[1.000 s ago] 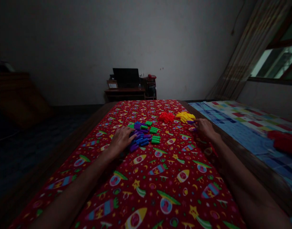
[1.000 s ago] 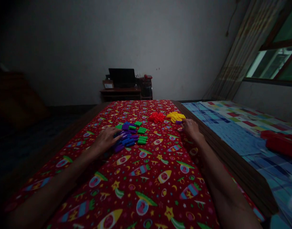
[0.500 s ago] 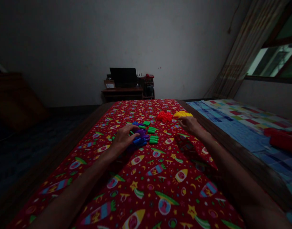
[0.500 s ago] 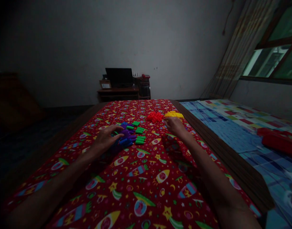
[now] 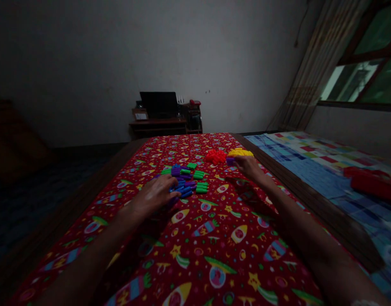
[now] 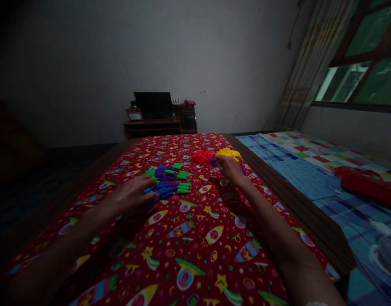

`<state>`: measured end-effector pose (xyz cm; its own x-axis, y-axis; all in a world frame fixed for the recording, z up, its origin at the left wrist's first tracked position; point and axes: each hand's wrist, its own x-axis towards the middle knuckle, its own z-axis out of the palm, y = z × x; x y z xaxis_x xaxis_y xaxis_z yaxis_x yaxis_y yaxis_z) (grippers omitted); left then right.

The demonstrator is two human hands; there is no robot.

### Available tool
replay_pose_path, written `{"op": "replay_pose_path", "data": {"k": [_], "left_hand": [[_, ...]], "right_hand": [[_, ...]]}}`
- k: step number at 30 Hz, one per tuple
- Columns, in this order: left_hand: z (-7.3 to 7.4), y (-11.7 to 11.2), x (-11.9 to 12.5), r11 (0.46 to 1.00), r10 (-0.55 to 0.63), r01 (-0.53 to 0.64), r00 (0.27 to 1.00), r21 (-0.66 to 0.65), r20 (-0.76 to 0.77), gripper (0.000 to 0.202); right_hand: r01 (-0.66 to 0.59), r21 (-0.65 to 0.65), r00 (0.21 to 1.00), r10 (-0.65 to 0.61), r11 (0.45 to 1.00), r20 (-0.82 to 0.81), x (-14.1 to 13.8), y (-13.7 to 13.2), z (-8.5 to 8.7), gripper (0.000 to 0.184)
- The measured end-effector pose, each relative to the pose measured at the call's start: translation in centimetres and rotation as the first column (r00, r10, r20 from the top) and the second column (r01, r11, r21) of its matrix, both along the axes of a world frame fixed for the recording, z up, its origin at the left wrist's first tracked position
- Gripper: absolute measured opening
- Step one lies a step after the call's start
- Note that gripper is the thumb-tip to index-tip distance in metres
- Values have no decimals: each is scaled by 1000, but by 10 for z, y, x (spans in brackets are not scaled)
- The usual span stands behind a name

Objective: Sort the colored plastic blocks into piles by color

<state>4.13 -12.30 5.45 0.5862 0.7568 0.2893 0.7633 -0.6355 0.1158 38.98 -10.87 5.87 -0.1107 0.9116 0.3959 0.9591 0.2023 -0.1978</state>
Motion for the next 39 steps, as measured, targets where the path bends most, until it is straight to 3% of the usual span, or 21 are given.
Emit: {"op": "replay_pose_path", "data": {"k": [2, 4, 8, 12, 15, 20, 24, 27, 30, 33, 36, 39], "left_hand": [[0, 1, -9, 998, 63, -64, 991, -3, -119, 18], [-1, -1, -9, 993, 112, -120, 970, -22, -215, 21], [-4, -5, -1, 983, 161, -178, 952, -44, -260, 21], [-10, -2, 0, 993, 114, -120, 976, -18, -187, 8], [-11, 0, -2, 994, 95, -102, 982, -35, -165, 3], [-6, 2, -4, 991, 121, -131, 968, -27, -220, 11], [-6, 8, -5, 1000, -2, 0, 995, -22, -99, 11], [-4, 10, 1, 994, -59, 61, 998, -92, 26, 14], [-2, 4, 15, 973, -77, 102, 989, -205, 125, 21], [-8, -2, 29, 974, -80, 121, 975, -194, 207, 24], [-22, -1, 36, 980, -68, 111, 966, -162, 251, 25], [-39, 3, 37, 987, -88, 123, 950, -101, 300, 36]], "right_hand": [[239, -4, 967, -237, 971, 92, 29, 1, -1, 31], [376, -57, 919, -365, 925, 149, 50, -1, -6, 36], [434, -194, 897, -402, 880, 184, 65, 0, -15, 37], [414, -130, 904, -389, 901, 178, 59, 2, -9, 38], [343, -94, 929, -323, 934, 181, 42, -3, 2, 36], [143, -113, 961, -111, 983, 254, -5, -15, 15, 35], [-70, -119, 976, 93, 990, 197, -39, -21, 12, 33], [-345, -58, 939, 345, 937, -7, -61, -29, 5, 29], [-588, -20, 788, 567, 808, -241, -83, -39, -6, 33], [-661, -16, 704, 612, 750, -362, -101, -44, -22, 36], [-614, -23, 734, 560, 789, -386, -108, -40, -34, 34], [-572, -58, 769, 511, 818, -384, -101, -30, -32, 27]]}}
